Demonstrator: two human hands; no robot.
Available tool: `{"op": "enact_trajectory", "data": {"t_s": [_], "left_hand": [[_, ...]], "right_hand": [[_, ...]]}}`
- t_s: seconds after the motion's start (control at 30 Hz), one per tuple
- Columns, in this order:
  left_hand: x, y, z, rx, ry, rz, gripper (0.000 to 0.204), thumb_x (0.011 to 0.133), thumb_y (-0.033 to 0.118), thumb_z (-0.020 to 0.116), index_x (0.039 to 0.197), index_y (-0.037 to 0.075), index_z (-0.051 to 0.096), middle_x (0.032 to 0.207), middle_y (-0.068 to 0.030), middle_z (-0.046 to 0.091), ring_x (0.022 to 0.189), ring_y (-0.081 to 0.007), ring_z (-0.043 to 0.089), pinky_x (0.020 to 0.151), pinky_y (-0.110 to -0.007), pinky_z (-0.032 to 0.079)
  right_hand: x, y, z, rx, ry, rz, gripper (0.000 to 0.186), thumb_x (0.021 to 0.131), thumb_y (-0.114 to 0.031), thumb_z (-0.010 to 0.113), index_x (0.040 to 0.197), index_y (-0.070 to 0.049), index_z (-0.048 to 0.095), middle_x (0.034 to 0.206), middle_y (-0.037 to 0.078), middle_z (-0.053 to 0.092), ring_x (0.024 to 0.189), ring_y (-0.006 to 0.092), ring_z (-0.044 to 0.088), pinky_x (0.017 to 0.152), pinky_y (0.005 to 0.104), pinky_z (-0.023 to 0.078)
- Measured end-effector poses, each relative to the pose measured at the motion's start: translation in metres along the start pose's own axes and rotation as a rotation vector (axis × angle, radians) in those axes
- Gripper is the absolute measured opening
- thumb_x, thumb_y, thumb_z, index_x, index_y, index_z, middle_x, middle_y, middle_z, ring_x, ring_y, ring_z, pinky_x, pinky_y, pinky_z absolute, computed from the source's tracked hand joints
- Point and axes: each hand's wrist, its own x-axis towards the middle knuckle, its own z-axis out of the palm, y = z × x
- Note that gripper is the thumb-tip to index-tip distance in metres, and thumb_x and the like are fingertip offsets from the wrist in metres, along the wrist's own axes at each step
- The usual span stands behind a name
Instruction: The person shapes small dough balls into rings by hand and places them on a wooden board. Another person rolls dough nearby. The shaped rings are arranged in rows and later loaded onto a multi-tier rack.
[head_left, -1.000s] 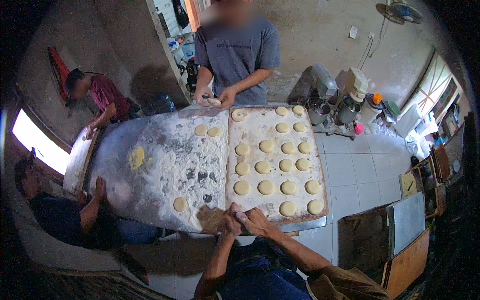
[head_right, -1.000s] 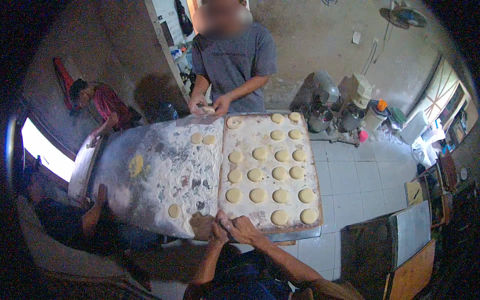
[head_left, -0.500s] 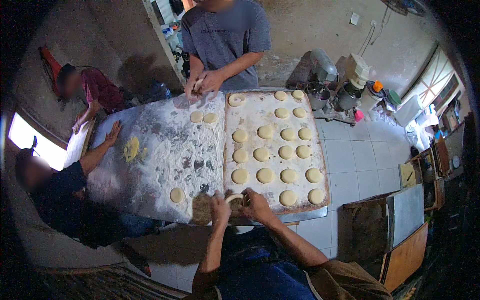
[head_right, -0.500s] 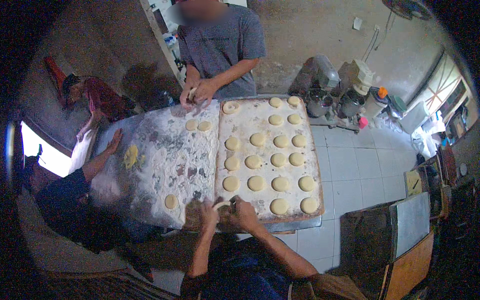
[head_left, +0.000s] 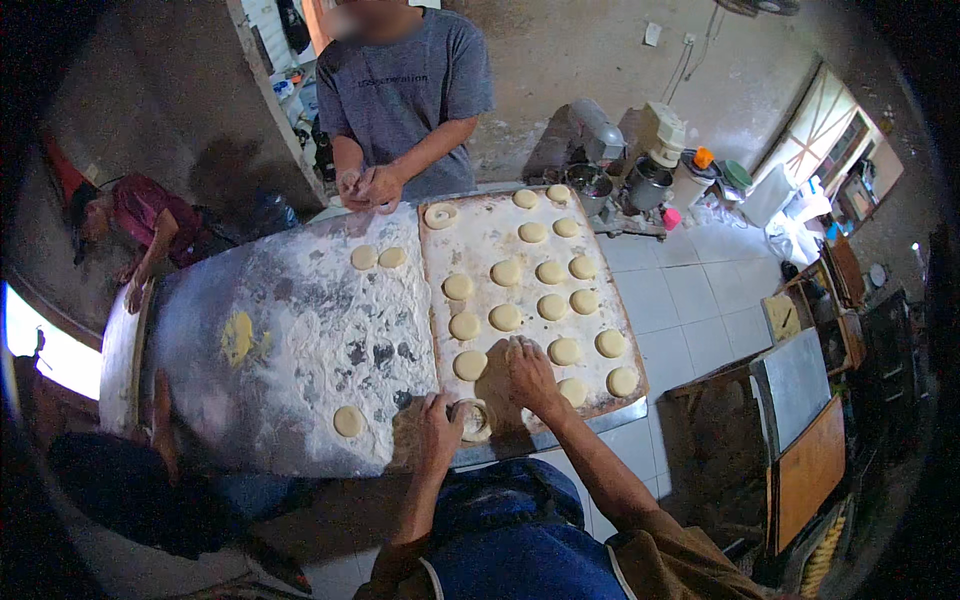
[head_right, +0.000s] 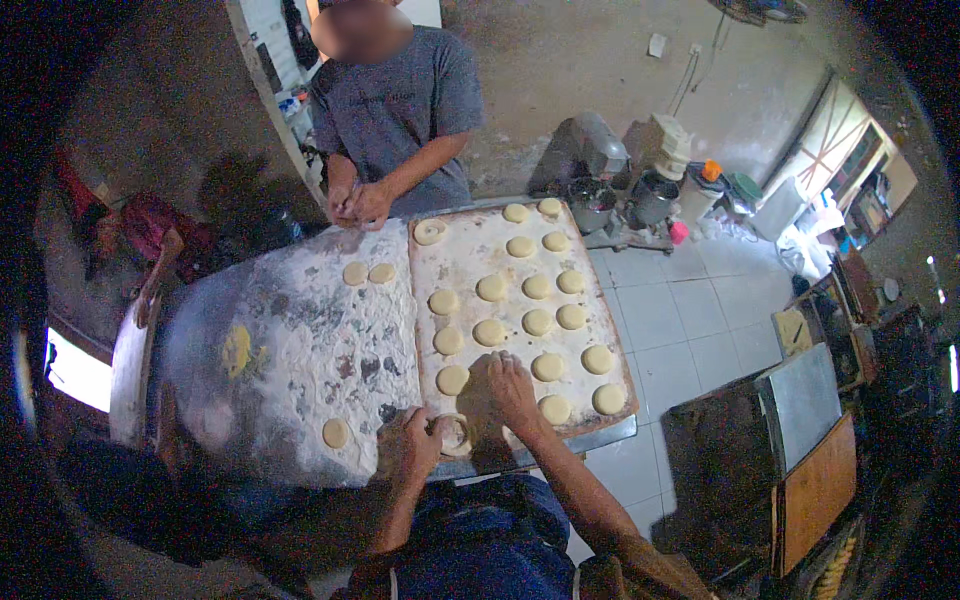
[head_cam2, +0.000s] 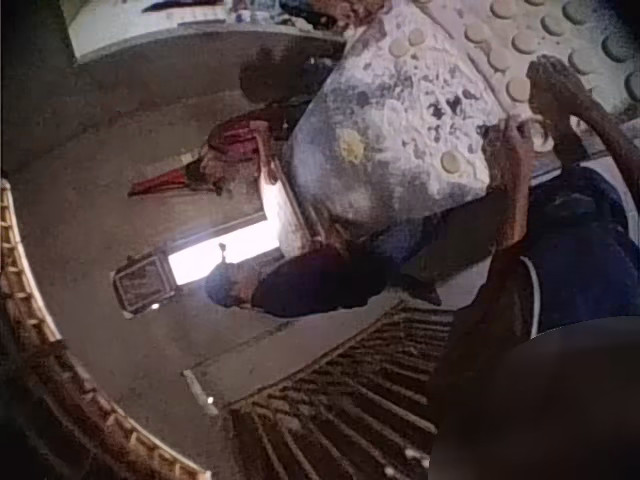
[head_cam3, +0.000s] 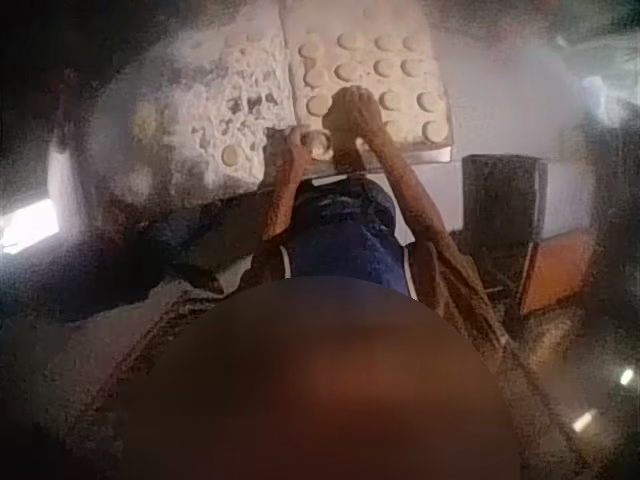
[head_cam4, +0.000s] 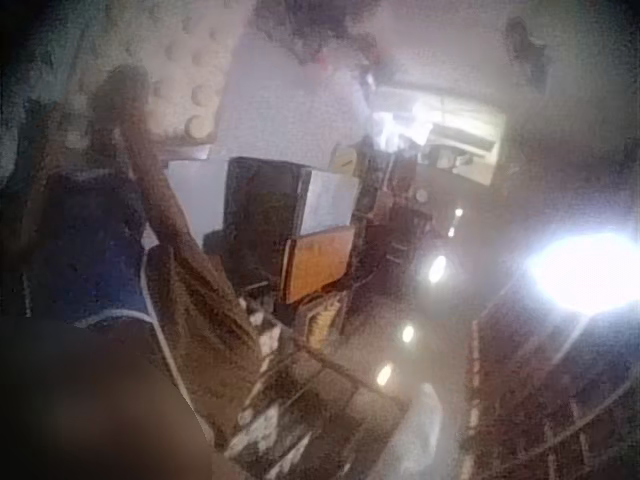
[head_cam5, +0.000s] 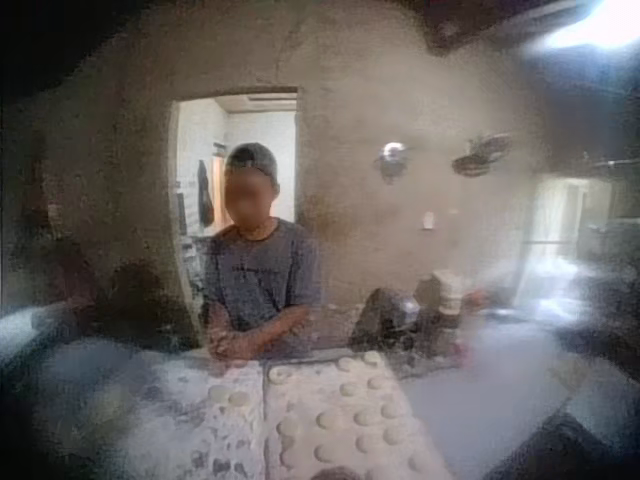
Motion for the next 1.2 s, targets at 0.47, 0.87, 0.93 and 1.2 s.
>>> {"op": "enact_trajectory", "data": {"t_s": [0.47,0.87,0.93,1.2], "left_hand": [[0.088,-0.030,0.030,-0.394,-0.247,0.201,0.041,0.078,0.027,0.076,0.104,0.002,0.056,0.089,-0.0204,0.066,0.091,-0.0339,0.067,0.079,-0.045,0.051],[0.029,-0.157,-0.111,-0.068,0.415,0.069,0.051,0.079,0.009,0.071,0.125,0.001,0.049,0.112,-0.0220,0.059,0.107,-0.0394,0.057,0.092,-0.047,0.046],[0.014,-0.171,-0.098,-0.150,0.443,-0.041,0.045,0.084,0.016,0.070,0.121,-0.001,0.053,0.115,-0.0217,0.059,0.108,-0.0374,0.057,0.094,-0.046,0.046],[0.001,-0.131,-0.074,-0.911,0.090,-0.143,0.038,0.091,0.023,0.069,0.118,-0.003,0.062,0.111,-0.0148,0.066,0.104,-0.0225,0.061,0.095,-0.037,0.047]], "right_hand": [[0.025,-0.060,-0.095,0.632,-0.503,0.409,0.035,0.074,-0.018,0.080,0.102,-0.001,0.067,0.092,0.020,0.071,0.084,0.0322,0.069,0.072,0.0431,0.052],[0.104,-0.193,0.037,0.463,-0.133,0.113,0.023,0.078,-0.023,0.072,0.083,-0.001,0.065,0.071,0.022,0.065,0.073,0.0383,0.066,0.069,0.0462,0.052],[0.117,-0.204,0.029,0.352,-0.311,0.083,0.028,0.075,-0.029,0.075,0.084,-0.005,0.064,0.077,0.020,0.066,0.078,0.0383,0.066,0.070,0.0478,0.051],[0.080,-0.214,-0.010,1.245,-0.400,0.498,0.041,0.077,0.007,0.073,0.107,-0.001,0.046,0.086,0.013,0.069,0.082,0.0171,0.068,0.068,0.0317,0.055]]}}
